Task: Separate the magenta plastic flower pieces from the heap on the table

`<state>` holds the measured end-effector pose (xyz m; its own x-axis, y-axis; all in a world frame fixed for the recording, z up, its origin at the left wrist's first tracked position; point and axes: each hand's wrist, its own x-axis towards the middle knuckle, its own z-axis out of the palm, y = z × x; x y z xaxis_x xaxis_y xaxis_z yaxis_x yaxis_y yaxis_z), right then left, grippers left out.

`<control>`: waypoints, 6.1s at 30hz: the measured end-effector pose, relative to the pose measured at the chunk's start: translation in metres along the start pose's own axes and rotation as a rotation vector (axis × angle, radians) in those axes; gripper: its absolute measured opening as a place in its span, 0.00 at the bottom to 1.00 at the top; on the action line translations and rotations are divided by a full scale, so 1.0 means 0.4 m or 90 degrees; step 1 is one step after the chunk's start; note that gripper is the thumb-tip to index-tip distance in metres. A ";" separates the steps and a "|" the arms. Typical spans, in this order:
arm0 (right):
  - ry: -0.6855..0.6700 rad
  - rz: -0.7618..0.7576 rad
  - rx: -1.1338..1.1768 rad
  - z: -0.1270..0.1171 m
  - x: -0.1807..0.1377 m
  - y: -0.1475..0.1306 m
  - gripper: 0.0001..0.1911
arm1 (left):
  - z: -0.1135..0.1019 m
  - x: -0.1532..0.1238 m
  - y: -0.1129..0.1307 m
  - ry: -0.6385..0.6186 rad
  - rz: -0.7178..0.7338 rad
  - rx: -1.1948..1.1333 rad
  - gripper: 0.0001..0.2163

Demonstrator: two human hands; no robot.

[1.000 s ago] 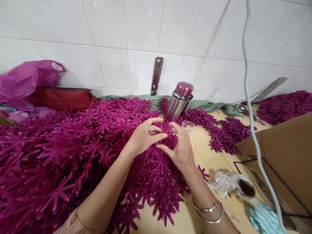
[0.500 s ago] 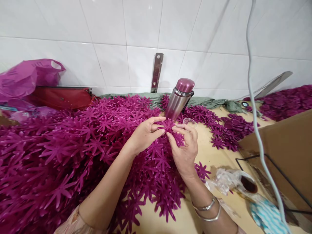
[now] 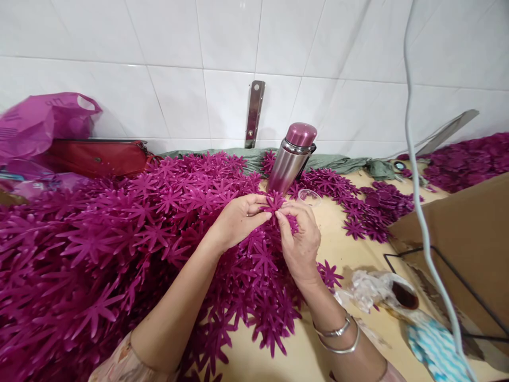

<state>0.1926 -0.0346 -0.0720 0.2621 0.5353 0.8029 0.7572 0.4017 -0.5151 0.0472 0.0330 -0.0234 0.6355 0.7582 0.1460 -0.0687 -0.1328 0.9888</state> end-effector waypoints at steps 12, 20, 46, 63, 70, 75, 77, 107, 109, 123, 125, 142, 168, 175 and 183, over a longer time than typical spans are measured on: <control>0.001 0.173 0.132 0.010 -0.008 0.016 0.06 | -0.006 0.002 -0.014 0.014 -0.038 -0.007 0.12; 0.070 0.361 0.354 0.028 -0.003 0.072 0.11 | -0.028 -0.013 0.000 0.067 -0.044 0.087 0.19; -0.159 0.580 0.838 0.004 0.022 -0.002 0.31 | -0.013 -0.009 0.005 0.158 -0.017 0.023 0.23; -0.168 0.365 0.540 0.020 0.001 0.015 0.25 | 0.020 -0.025 0.024 0.186 -0.003 0.149 0.30; -0.191 0.239 0.398 0.023 -0.016 -0.015 0.28 | 0.045 -0.013 0.000 0.256 0.010 0.167 0.28; -0.195 0.227 0.391 0.026 -0.016 -0.025 0.29 | 0.041 -0.007 -0.008 0.253 0.014 0.112 0.30; -0.196 0.256 0.435 0.024 -0.013 -0.027 0.32 | 0.036 -0.007 -0.008 0.255 0.022 0.099 0.30; -0.152 0.567 0.646 0.024 -0.008 0.009 0.18 | 0.000 -0.022 0.028 0.082 0.004 0.026 0.33; -0.162 0.558 0.619 0.026 -0.013 0.009 0.21 | 0.001 -0.020 0.024 0.082 -0.009 0.065 0.31; -0.132 0.534 0.610 0.021 -0.007 0.012 0.13 | -0.096 -0.044 0.057 0.228 0.024 0.104 0.30; -0.189 0.479 0.511 0.019 -0.010 0.014 0.12 | -0.099 -0.051 0.071 0.219 0.038 0.058 0.31; 0.071 0.183 0.227 -0.014 0.008 -0.046 0.11 | 0.017 -0.030 0.035 0.095 0.039 0.051 0.26; -0.055 0.164 0.187 -0.023 0.024 0.008 0.05 | 0.035 -0.020 -0.003 0.089 -0.010 0.091 0.06; -0.079 0.214 0.225 -0.019 0.020 0.013 0.06 | 0.033 -0.021 0.000 0.108 -0.002 0.120 0.05; -0.076 0.115 0.149 -0.014 0.016 0.004 0.06 | 0.033 -0.019 0.000 0.130 -0.004 0.090 0.06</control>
<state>0.1991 -0.0347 -0.0660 0.2977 0.6912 0.6585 0.5433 0.4445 -0.7122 0.0524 0.0190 -0.0248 0.4656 0.8708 0.1580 0.0515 -0.2049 0.9774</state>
